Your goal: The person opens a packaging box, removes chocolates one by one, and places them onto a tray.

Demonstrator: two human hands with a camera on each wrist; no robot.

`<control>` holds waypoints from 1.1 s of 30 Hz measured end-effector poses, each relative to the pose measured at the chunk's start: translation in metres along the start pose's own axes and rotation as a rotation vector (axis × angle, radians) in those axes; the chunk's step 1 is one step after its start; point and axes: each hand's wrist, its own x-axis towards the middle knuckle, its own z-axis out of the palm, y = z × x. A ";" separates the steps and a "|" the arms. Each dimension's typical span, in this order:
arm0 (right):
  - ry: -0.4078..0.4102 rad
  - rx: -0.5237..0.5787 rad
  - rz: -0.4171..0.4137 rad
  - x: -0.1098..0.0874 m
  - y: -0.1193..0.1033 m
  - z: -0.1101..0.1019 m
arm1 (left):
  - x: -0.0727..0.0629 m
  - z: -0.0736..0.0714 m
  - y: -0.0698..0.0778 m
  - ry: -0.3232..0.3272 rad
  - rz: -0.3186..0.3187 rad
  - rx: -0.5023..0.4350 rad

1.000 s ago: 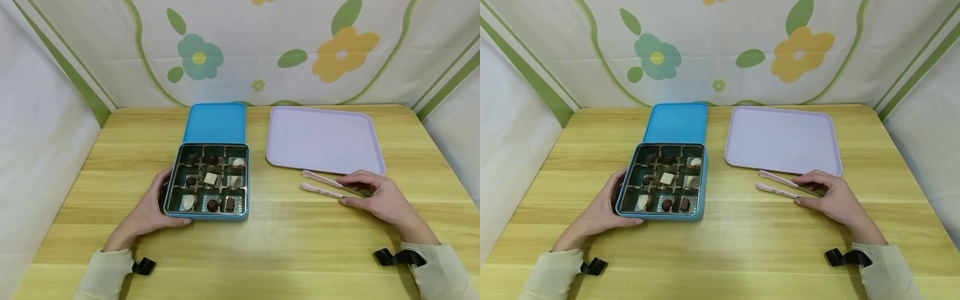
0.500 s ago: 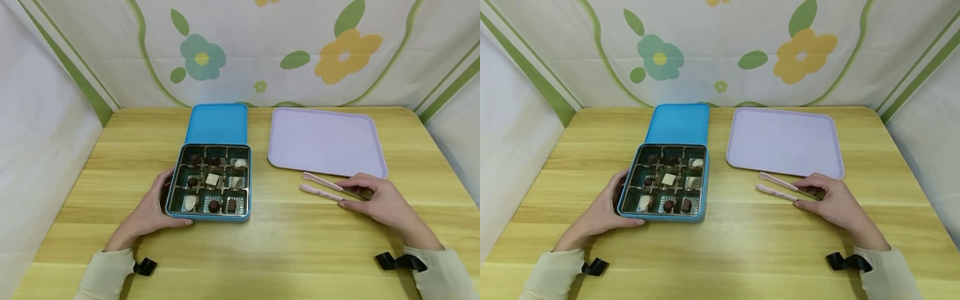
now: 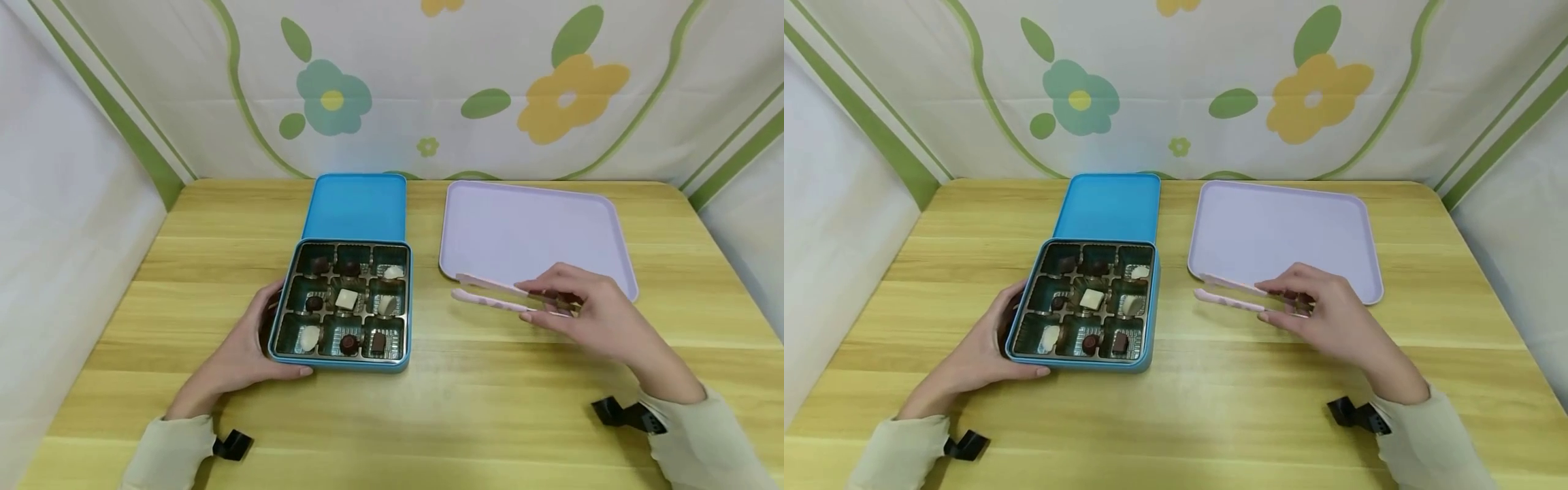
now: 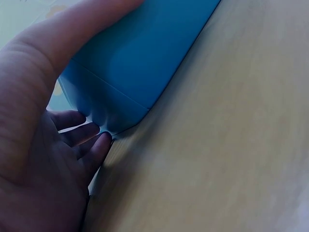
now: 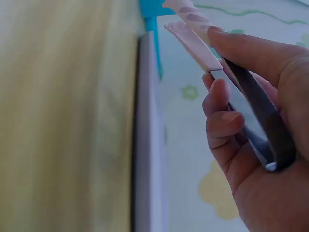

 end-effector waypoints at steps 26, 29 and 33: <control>0.081 0.145 0.158 0.101 -0.067 0.017 | -0.005 0.006 -0.006 0.014 0.043 -0.063; 0.096 0.158 0.158 0.109 -0.068 0.021 | -0.003 0.005 -0.006 0.020 0.040 -0.054; 0.102 0.136 0.128 0.121 -0.067 0.027 | 0.001 0.004 -0.005 0.026 0.038 -0.044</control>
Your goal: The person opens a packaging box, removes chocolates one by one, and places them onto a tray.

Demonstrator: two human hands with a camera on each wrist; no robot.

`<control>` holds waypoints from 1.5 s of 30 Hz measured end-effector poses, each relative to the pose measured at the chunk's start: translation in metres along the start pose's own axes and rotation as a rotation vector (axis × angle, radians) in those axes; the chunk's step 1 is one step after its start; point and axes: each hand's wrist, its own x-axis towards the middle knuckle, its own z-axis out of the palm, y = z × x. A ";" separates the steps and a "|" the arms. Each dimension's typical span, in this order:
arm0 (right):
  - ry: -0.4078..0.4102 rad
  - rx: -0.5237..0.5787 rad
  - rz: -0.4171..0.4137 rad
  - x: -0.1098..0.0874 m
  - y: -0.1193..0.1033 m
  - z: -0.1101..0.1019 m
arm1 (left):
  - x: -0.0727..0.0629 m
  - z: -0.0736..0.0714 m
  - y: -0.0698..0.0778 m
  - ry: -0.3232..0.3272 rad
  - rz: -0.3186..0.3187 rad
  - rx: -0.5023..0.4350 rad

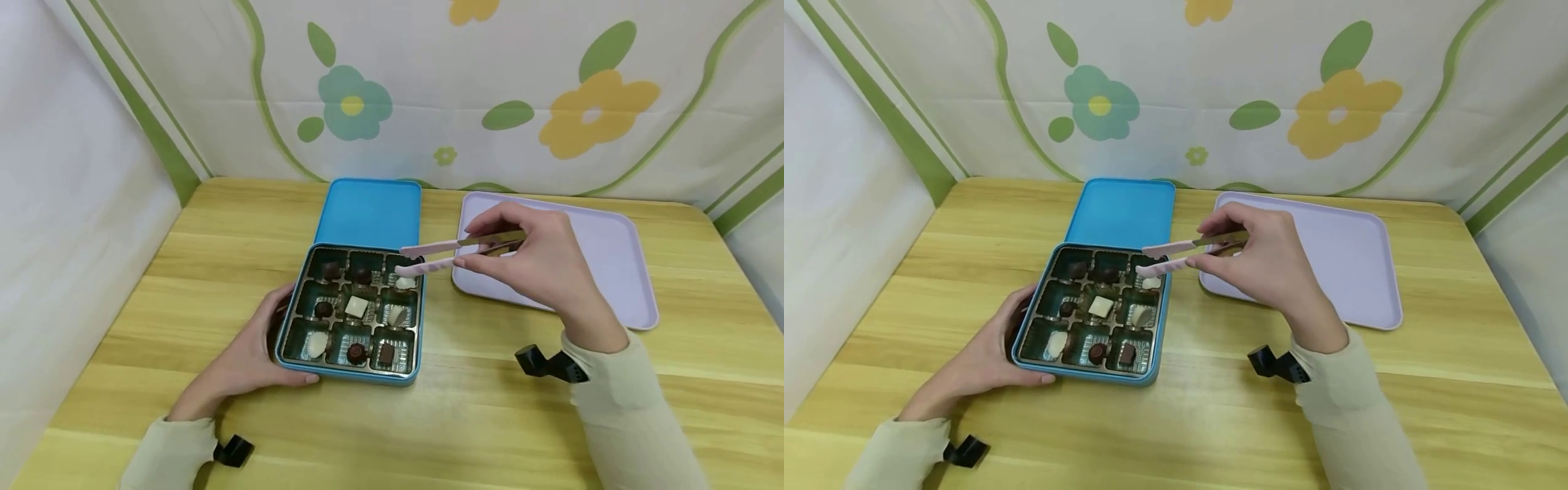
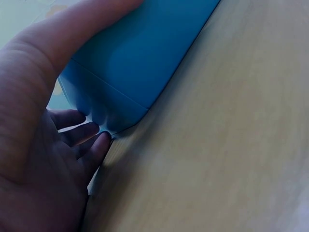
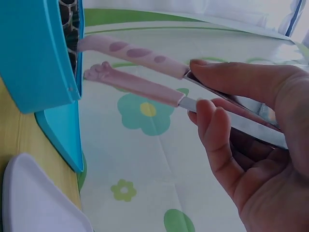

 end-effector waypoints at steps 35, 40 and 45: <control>-0.319 -0.100 0.081 0.034 0.001 0.035 | 0.002 0.002 -0.008 -0.005 -0.033 -0.005; -0.321 -0.061 0.100 0.030 0.005 0.038 | -0.004 0.004 -0.015 -0.005 -0.016 0.002; -0.288 -0.006 0.102 0.029 0.009 0.035 | -0.007 0.004 -0.018 0.000 0.002 0.000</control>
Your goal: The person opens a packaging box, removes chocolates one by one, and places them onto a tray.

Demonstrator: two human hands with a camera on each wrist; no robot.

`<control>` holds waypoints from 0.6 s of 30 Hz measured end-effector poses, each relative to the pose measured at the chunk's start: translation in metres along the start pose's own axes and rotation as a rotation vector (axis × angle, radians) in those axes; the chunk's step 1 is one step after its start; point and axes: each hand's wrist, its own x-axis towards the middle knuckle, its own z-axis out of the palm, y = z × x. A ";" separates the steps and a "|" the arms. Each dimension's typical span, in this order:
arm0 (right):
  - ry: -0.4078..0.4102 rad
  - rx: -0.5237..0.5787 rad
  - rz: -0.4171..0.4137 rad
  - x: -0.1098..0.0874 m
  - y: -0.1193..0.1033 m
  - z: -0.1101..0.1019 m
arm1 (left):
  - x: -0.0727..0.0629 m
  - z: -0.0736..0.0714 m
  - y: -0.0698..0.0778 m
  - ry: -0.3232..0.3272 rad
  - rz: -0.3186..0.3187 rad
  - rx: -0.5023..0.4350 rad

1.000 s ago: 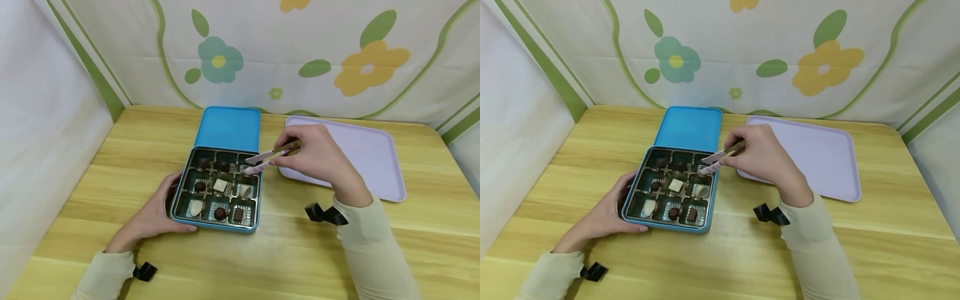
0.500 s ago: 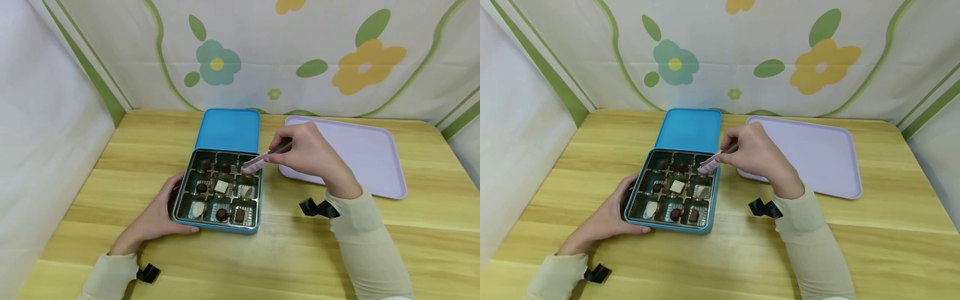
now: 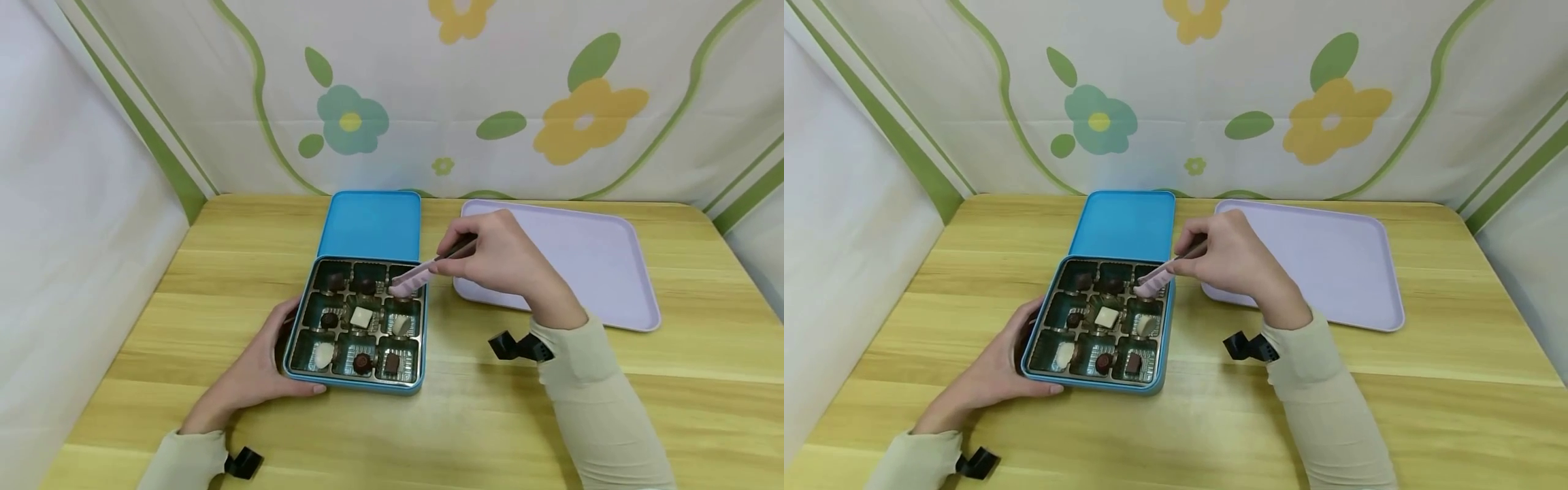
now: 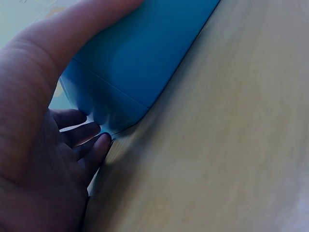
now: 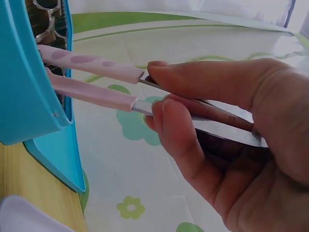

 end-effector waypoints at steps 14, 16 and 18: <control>0.271 0.291 0.118 -0.011 0.018 -0.042 | 0.007 -0.003 0.002 -0.004 0.007 0.017; 0.326 0.323 0.098 -0.013 0.024 -0.047 | 0.009 -0.005 0.002 -0.002 0.006 0.026; 0.377 0.357 0.086 -0.015 0.032 -0.050 | 0.010 -0.006 0.003 -0.002 0.005 0.038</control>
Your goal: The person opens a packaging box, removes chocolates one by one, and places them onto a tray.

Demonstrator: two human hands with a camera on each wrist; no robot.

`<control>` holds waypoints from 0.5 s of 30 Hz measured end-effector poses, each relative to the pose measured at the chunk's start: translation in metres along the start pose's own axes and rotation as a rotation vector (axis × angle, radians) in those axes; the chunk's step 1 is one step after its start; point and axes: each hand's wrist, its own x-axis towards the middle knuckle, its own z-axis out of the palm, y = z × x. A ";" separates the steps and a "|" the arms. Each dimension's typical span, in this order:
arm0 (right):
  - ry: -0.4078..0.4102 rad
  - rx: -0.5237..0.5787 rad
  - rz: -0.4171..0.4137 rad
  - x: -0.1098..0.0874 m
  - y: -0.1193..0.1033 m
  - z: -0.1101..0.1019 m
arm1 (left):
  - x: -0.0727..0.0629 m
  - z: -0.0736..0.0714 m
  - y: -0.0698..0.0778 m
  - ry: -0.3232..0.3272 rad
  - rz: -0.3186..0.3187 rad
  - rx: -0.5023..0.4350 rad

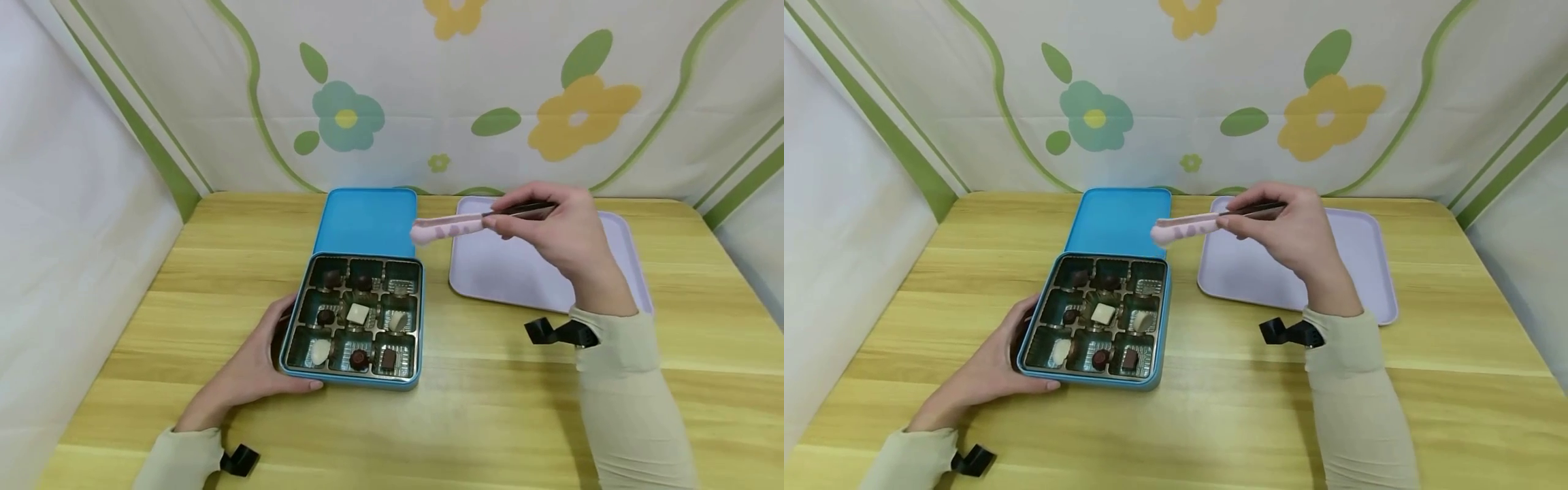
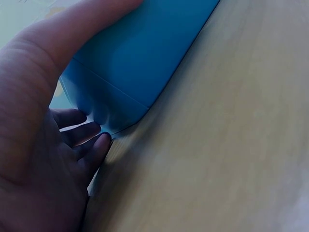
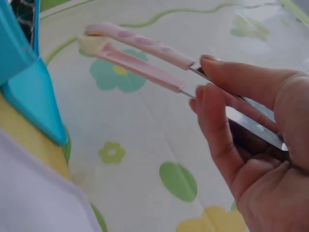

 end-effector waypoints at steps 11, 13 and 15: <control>0.220 0.150 0.086 0.005 0.045 -0.031 | 0.001 -0.004 0.000 0.001 -0.008 0.010; 0.268 0.168 0.114 0.009 0.052 -0.032 | 0.001 -0.004 0.000 0.005 -0.012 0.011; 0.322 0.163 0.158 0.014 0.058 -0.032 | 0.000 -0.004 0.000 0.009 -0.014 0.013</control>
